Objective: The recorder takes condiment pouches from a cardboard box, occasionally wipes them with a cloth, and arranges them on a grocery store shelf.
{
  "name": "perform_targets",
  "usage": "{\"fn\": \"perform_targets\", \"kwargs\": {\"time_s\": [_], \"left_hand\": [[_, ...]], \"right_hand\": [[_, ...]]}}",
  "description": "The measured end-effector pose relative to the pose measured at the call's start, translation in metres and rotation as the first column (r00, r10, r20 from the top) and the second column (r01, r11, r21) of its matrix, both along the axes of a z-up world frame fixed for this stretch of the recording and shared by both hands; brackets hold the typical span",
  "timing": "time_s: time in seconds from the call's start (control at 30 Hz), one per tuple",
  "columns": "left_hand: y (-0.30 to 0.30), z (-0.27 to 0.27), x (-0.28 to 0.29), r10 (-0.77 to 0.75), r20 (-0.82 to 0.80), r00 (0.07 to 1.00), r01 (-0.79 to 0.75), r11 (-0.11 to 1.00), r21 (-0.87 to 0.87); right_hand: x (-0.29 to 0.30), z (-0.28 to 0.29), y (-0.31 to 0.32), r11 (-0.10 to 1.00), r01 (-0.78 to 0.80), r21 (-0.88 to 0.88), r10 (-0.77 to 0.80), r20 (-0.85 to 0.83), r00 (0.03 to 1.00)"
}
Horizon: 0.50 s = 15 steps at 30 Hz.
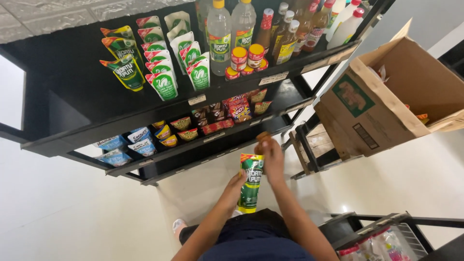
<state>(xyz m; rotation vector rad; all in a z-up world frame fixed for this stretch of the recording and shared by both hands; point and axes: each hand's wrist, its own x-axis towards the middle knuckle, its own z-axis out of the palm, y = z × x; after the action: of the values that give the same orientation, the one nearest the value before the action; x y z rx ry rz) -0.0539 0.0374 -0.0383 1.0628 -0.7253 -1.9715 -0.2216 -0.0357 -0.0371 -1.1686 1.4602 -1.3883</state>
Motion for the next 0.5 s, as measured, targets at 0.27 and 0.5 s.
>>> {"fn": "perform_targets", "kwargs": {"time_s": [0.27,0.5], "left_hand": [[-0.035,0.055,0.031,0.149,-0.226,0.962,-0.193,0.964,-0.182],[-0.043,0.035,0.028,0.293,0.219,0.931,-0.22,0.927,-0.304]], "right_hand": [[0.025,0.02,0.045,0.83,-0.516,0.213,0.283,0.637,0.717],[0.055,0.096,0.058,0.917,-0.399,-0.017,0.392,0.225,0.892]]}}
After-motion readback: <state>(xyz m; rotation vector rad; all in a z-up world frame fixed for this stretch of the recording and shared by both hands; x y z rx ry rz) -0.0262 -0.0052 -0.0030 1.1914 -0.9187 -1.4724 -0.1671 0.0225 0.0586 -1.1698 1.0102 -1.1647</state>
